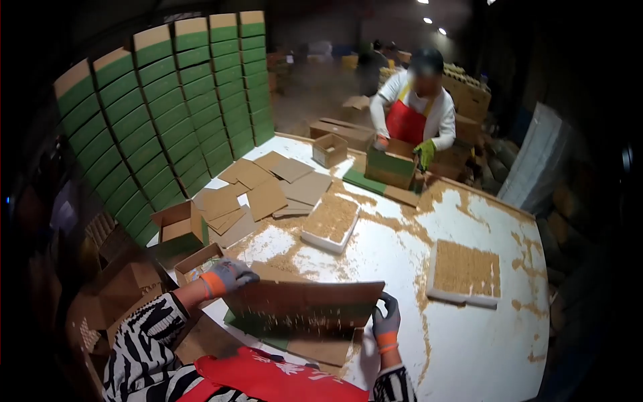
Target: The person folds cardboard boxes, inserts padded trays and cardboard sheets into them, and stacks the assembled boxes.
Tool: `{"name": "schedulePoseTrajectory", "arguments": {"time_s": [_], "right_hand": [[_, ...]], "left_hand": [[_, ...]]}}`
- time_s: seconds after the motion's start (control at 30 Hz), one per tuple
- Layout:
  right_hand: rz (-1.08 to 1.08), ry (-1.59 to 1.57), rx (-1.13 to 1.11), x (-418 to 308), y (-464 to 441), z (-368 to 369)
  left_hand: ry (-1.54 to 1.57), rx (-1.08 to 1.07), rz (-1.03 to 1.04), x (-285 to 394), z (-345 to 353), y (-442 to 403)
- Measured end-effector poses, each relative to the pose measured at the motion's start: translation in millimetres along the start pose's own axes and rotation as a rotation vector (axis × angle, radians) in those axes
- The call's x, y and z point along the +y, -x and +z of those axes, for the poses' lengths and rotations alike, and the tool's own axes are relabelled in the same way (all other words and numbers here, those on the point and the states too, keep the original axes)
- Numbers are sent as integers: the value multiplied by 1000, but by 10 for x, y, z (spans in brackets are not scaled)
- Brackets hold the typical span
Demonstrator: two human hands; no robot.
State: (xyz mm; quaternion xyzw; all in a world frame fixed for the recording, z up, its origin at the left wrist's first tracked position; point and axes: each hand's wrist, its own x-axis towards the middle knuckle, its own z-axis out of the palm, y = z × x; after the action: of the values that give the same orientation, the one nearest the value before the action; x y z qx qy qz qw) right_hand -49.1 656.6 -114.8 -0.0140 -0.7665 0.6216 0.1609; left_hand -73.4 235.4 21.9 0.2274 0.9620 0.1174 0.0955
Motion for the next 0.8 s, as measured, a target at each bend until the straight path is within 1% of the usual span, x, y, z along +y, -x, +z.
{"name": "schedulePoseTrajectory", "arguments": {"time_s": [0.07,0.1,0.13,0.17,0.2,0.27,0.3,0.37,0.4,0.47,0.5,0.53,0.6,0.63,0.67,0.7,0.73,0.77,0.8], "right_hand": [[-255,127,281,-470,3,138],[-476,119,278,-708,-36,230],[-604,330,191,-1063,-87,335],[-655,458,3,-1319,-108,509],[-711,587,-181,-1507,-95,704],[-731,897,-483,-1660,42,1041],[-745,932,-470,-1467,72,1116],[-814,975,-464,-1472,176,1065],[-842,997,-481,-1538,256,1015],[-831,1087,-553,-1777,407,939],[-801,912,-479,-1423,461,950],[-816,742,-450,-1436,520,942],[-853,764,-412,-1426,624,923],[-828,755,-434,-1559,689,884],[-807,747,-452,-1736,761,816],[-662,673,-424,-1914,844,798],[-622,595,-399,-1915,812,724],[-568,548,-394,-1918,801,665],[-509,526,-429,-1900,783,652]], "left_hand": [[461,-71,-11,-90,166,67],[422,-76,23,-90,168,112],[382,-83,54,-59,138,122],[339,-88,84,-48,114,133],[363,-105,112,-111,155,131],[407,-132,175,-268,244,87],[459,-212,128,-219,149,86],[588,-370,46,-103,-58,84],[549,-388,80,-114,-80,60],[477,-436,157,-162,-42,-3],[421,-347,190,-227,28,-27],[356,-272,188,-188,-19,4],[225,-131,190,-57,-132,106],[155,-66,182,-82,-84,82],[139,-6,94,-135,-98,81],[123,59,3,-136,-226,141],[109,122,-90,-188,-346,178],[170,176,-125,-324,-455,221],[150,232,-198,-395,-537,282]]}}
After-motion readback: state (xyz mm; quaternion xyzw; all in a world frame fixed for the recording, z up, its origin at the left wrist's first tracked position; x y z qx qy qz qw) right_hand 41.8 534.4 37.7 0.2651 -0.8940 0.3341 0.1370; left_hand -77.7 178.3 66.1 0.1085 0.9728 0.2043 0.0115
